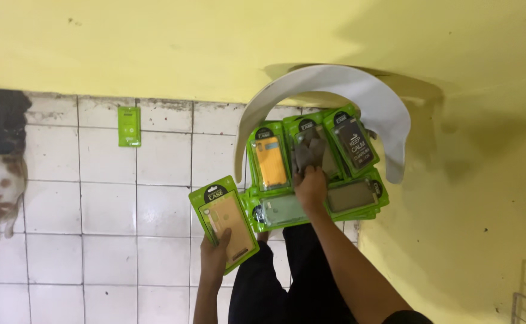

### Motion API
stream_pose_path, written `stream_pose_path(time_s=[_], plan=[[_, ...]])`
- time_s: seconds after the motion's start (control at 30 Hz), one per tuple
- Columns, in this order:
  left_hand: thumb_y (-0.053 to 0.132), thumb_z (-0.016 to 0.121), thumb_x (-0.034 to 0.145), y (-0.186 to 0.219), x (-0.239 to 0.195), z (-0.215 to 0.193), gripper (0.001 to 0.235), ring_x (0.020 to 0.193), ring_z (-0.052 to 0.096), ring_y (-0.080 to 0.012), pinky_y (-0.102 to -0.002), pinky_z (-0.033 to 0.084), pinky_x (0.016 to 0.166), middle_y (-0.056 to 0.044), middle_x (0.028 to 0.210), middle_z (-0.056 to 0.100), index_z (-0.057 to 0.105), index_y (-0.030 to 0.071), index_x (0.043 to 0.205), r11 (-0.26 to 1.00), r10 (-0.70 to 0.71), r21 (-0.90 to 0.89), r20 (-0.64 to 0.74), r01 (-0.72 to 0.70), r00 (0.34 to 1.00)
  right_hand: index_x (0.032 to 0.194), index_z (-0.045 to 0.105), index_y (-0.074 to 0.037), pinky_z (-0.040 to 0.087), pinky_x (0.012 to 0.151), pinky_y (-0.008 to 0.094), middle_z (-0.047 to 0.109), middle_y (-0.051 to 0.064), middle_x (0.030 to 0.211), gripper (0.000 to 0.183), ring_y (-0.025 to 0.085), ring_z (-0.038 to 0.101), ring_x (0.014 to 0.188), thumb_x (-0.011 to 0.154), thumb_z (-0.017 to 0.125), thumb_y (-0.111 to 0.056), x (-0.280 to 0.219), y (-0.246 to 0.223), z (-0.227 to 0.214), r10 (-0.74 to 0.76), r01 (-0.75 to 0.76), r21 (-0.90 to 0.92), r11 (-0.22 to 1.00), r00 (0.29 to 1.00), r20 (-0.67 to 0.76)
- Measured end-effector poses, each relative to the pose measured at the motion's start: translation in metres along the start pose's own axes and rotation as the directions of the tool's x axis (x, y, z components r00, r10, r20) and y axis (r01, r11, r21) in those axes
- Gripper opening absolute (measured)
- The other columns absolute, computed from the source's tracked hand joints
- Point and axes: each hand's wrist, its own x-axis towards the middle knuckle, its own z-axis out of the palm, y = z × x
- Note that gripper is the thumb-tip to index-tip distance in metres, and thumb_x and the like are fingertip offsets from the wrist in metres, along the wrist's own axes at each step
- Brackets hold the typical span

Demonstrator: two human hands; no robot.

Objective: The person wipes the plastic packaging of multiple phone cases with a cloth and then hangs them on a wall-mounted wire rack. The person repeats this process for several cases of different colors.

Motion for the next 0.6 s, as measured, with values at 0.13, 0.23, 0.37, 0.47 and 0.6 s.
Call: stream_pose_path(time_s=[0.13,0.23,0.37,0.47,0.6], plan=[[0.020,0.066,0.095,-0.002,-0.008,-0.004,0.036,0.093,0.069,-0.0183,-0.033,0.056,0.080,-0.013,0.107,0.075,0.063,-0.003,0.123,0.997,0.039,-0.073,0.039,-0.036,0.998,0.099,0.068,-0.001,0.052,0.084,0.047,0.067,0.019,0.102,0.033,0.039,0.065,0.095,0.092,0.075,-0.032,-0.001,0.038,-0.003,-0.061,0.081,0.241,0.967,0.994,-0.087],[0.020,0.066,0.096,0.015,-0.013,0.004,0.036,0.088,0.067,-0.0196,-0.035,0.055,0.076,-0.014,0.104,0.074,0.063,-0.004,0.123,0.995,0.068,-0.075,0.090,-0.062,0.994,0.105,0.065,-0.001,0.051,0.081,0.044,0.068,0.016,0.097,0.036,0.032,0.066,0.092,0.097,0.068,-0.036,-0.008,0.057,-0.045,-0.035,0.052,0.421,0.905,0.998,-0.048],[0.020,0.064,0.097,0.051,-0.029,0.022,0.039,0.090,0.068,-0.0216,-0.036,0.056,0.078,-0.016,0.105,0.073,0.061,-0.007,0.125,0.969,0.138,-0.230,0.219,-0.087,0.966,0.118,0.061,-0.002,0.046,0.082,0.043,0.063,0.013,0.102,0.038,0.028,0.056,0.092,0.109,0.061,-0.039,-0.034,0.055,-0.138,0.187,-0.189,0.809,0.556,0.977,0.099],[0.019,0.062,0.096,0.081,-0.039,0.038,0.040,0.099,0.069,-0.0221,-0.034,0.056,0.084,-0.017,0.112,0.072,0.058,-0.005,0.129,0.952,0.205,-0.280,0.288,-0.123,0.935,0.129,0.057,-0.001,0.045,0.089,0.047,0.061,0.014,0.114,0.044,0.029,0.054,0.101,0.111,0.058,-0.041,-0.049,0.040,-0.219,0.153,-0.258,0.966,-0.028,0.954,0.260],[0.017,0.062,0.096,0.114,-0.055,0.061,0.043,0.102,0.068,-0.0255,-0.037,0.056,0.087,-0.019,0.117,0.069,0.056,-0.006,0.132,0.925,0.254,-0.369,0.416,-0.094,0.873,0.132,0.057,0.007,0.045,0.104,0.050,0.064,0.024,0.132,0.067,0.036,0.060,0.121,0.096,0.055,-0.051,-0.088,0.027,-0.301,-0.133,-0.453,0.764,-0.460,0.886,0.445]])
